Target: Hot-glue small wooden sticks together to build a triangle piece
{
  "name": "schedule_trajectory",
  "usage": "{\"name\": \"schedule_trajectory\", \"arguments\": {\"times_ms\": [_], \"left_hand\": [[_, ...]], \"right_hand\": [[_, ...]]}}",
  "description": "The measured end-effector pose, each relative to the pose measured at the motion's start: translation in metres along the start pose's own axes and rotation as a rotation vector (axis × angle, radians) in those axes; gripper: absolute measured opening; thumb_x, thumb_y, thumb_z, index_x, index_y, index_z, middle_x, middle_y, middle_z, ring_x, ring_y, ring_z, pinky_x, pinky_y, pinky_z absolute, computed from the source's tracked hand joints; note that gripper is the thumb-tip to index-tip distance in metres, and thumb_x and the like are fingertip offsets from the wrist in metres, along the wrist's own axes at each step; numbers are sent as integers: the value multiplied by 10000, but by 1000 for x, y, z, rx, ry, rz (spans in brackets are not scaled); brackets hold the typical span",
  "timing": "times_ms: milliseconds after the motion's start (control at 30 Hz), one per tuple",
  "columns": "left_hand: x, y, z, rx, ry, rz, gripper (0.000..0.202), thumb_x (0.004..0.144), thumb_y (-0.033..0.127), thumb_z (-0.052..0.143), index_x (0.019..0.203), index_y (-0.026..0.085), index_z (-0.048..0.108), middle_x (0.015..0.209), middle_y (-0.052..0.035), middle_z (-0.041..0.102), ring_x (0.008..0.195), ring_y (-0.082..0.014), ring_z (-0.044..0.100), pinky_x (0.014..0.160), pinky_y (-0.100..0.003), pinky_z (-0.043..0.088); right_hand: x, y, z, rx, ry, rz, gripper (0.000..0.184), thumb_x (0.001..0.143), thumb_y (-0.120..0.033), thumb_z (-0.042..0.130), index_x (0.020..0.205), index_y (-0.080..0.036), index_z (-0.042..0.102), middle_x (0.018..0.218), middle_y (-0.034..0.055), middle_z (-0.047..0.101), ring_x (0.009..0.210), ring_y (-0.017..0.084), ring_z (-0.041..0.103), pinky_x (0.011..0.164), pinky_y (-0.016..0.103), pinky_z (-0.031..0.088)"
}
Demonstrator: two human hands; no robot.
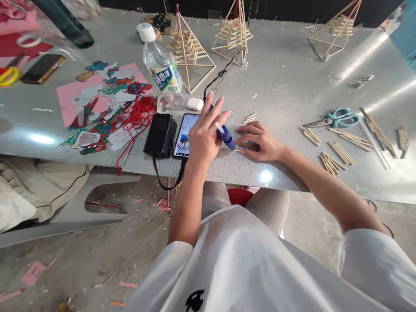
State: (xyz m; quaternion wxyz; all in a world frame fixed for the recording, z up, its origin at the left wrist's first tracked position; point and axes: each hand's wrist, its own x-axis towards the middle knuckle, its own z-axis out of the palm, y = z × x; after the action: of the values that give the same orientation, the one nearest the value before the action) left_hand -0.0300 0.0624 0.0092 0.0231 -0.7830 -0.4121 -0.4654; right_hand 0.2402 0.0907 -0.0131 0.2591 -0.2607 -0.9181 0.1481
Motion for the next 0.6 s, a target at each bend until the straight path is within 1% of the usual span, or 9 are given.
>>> {"name": "schedule_trajectory", "arguments": {"times_ms": [200,333,400,533,600], "left_hand": [[-1,-2,2,3,-13,-10,594,1059,72,364,1481,355,672,1732,8,588,1742,-216,348,1416,-524,417],[-1,-3,1,48,17,24,564,1062,70,371,1455,332,680,1706,-21,620,1728,-221,378,1396,-499,445],[-1,-4,1,40,12,24,570,1064,71,367,1463,334,677,1712,-26,614,1731,-230,370,1399,-518,438],[-3,-10,2,-17,-31,-2,602,1045,87,408,1518,372,648,1759,-5,555,1751,-263,323,1423,-570,384],[-4,-12,3,7,-25,3,593,1047,96,421,1528,368,638,1760,-8,556,1751,-268,322,1417,-572,393]], "right_hand": [[0,0,-1,19,-33,24,388,1045,-615,692,1256,-322,833,1500,103,707,1378,375,577,1223,626,457],[0,0,-1,11,-16,12,388,1049,-615,690,1243,-311,834,1489,104,711,1373,365,581,1223,610,462],[0,0,-1,19,-15,12,387,1044,-614,698,1241,-310,835,1490,106,712,1369,367,581,1221,611,463],[0,0,-1,27,-23,19,385,1045,-614,695,1242,-315,838,1497,105,713,1366,370,587,1217,619,465],[1,-1,-2,25,-23,20,387,1045,-614,694,1242,-315,839,1497,106,713,1368,369,587,1216,620,463]]}}
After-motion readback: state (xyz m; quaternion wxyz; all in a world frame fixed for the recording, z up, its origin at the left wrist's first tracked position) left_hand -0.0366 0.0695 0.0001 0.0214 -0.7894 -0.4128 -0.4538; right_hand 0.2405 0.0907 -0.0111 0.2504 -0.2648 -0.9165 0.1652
